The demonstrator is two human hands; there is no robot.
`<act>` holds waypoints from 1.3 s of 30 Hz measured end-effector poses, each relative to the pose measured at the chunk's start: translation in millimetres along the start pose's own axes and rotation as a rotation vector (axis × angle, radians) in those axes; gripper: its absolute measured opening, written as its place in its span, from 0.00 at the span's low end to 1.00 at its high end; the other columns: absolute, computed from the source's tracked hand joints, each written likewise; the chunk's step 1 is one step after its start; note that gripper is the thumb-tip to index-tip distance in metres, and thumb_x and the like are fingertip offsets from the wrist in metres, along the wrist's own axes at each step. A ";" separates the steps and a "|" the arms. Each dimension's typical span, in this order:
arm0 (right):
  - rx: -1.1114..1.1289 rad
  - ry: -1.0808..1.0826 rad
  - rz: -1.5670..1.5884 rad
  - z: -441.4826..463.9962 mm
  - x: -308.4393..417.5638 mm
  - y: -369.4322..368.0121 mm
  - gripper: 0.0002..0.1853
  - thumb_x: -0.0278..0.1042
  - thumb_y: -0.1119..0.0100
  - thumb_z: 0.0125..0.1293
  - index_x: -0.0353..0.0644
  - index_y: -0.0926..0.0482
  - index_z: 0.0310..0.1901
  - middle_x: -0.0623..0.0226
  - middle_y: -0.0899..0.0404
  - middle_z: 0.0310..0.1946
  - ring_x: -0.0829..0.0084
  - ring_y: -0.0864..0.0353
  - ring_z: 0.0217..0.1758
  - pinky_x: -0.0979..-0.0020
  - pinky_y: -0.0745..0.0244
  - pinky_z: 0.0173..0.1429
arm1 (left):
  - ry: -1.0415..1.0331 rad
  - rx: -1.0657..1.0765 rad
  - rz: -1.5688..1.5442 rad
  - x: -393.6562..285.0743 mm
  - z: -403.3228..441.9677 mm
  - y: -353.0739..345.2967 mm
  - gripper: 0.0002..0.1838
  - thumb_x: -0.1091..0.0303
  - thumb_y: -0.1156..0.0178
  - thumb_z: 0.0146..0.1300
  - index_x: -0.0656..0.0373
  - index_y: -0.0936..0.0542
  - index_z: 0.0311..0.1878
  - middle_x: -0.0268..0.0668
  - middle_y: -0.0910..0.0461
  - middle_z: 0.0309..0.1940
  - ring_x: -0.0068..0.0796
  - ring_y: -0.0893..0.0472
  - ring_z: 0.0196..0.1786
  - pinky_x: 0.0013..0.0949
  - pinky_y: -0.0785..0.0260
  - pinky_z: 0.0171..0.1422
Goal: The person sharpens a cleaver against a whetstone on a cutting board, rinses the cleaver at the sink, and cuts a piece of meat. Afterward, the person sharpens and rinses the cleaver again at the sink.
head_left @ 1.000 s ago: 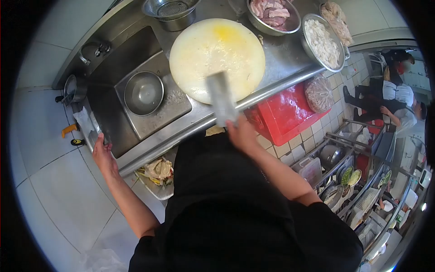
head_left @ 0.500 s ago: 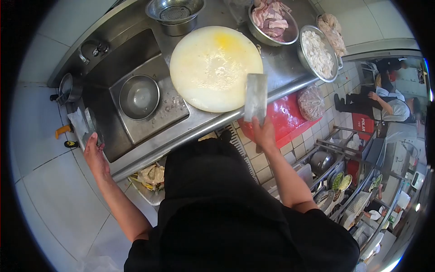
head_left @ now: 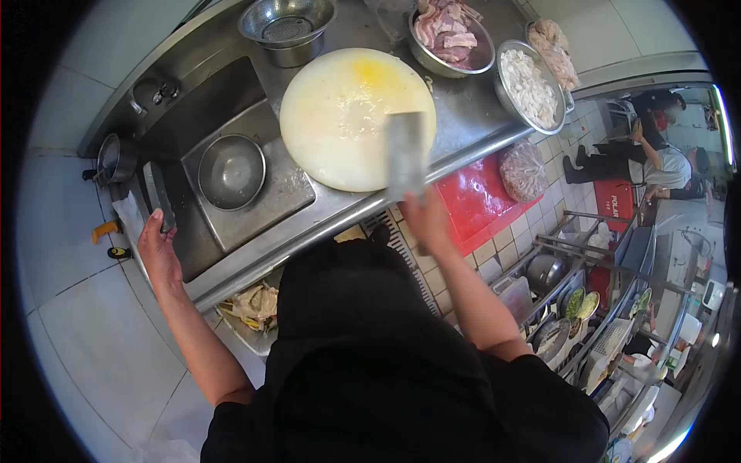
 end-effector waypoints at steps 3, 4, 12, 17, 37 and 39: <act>-0.061 -0.191 -0.064 -4.1 -17.7 42.0 0.22 0.46 0.41 0.75 0.32 0.24 0.56 0.35 0.15 0.43 0.35 0.15 0.49 0.44 0.21 0.52 | -0.004 -0.090 0.013 11.1 -4.3 27.1 0.20 0.57 0.29 0.67 0.60 0.16 0.54 0.32 0.17 0.48 0.24 0.20 0.50 0.34 0.31 0.57; -0.063 -0.176 -0.092 -2.8 -22.4 43.9 0.22 0.46 0.41 0.74 0.32 0.24 0.55 0.34 0.16 0.43 0.35 0.15 0.49 0.44 0.21 0.52 | 0.024 -0.084 0.002 14.4 -5.6 33.6 0.20 0.57 0.28 0.67 0.60 0.16 0.54 0.32 0.17 0.50 0.24 0.21 0.51 0.35 0.31 0.58; 0.150 -0.105 -0.199 -5.1 31.4 -18.7 0.23 0.48 0.43 0.75 0.31 0.28 0.54 0.32 0.17 0.41 0.32 0.17 0.49 0.41 0.23 0.55 | 0.018 -0.099 -0.024 10.3 -18.7 19.0 0.18 0.57 0.29 0.67 0.58 0.15 0.52 0.31 0.16 0.48 0.24 0.20 0.50 0.35 0.32 0.57; 0.565 0.185 -0.158 -0.4 123.0 -101.4 0.23 0.47 0.44 0.76 0.31 0.28 0.56 0.33 0.17 0.42 0.32 0.18 0.50 0.40 0.24 0.56 | 0.037 0.031 -0.026 4.4 -7.6 -7.3 0.18 0.56 0.30 0.67 0.59 0.15 0.53 0.32 0.15 0.47 0.24 0.20 0.50 0.35 0.32 0.59; 0.486 0.231 -0.171 11.3 128.8 -93.8 0.17 0.43 0.43 0.76 0.34 0.28 0.47 0.34 0.17 0.36 0.31 0.17 0.44 0.40 0.22 0.50 | 0.069 -0.052 -0.050 14.9 -13.6 -5.2 0.18 0.57 0.29 0.67 0.58 0.15 0.52 0.30 0.17 0.48 0.23 0.21 0.49 0.35 0.32 0.58; 0.471 0.215 -0.129 5.9 140.9 -88.9 0.17 0.43 0.43 0.76 0.33 0.29 0.45 0.34 0.17 0.37 0.31 0.17 0.45 0.40 0.22 0.51 | 0.050 0.023 -0.048 13.6 -5.7 -7.9 0.19 0.56 0.29 0.66 0.59 0.16 0.53 0.30 0.18 0.48 0.22 0.22 0.52 0.36 0.32 0.59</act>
Point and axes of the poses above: each hand's wrist, its own z-axis towards the middle knuckle, its own y-axis out of the back of the hand, x = y × z, the point moved 1 cm from there along z, towards the middle knuckle
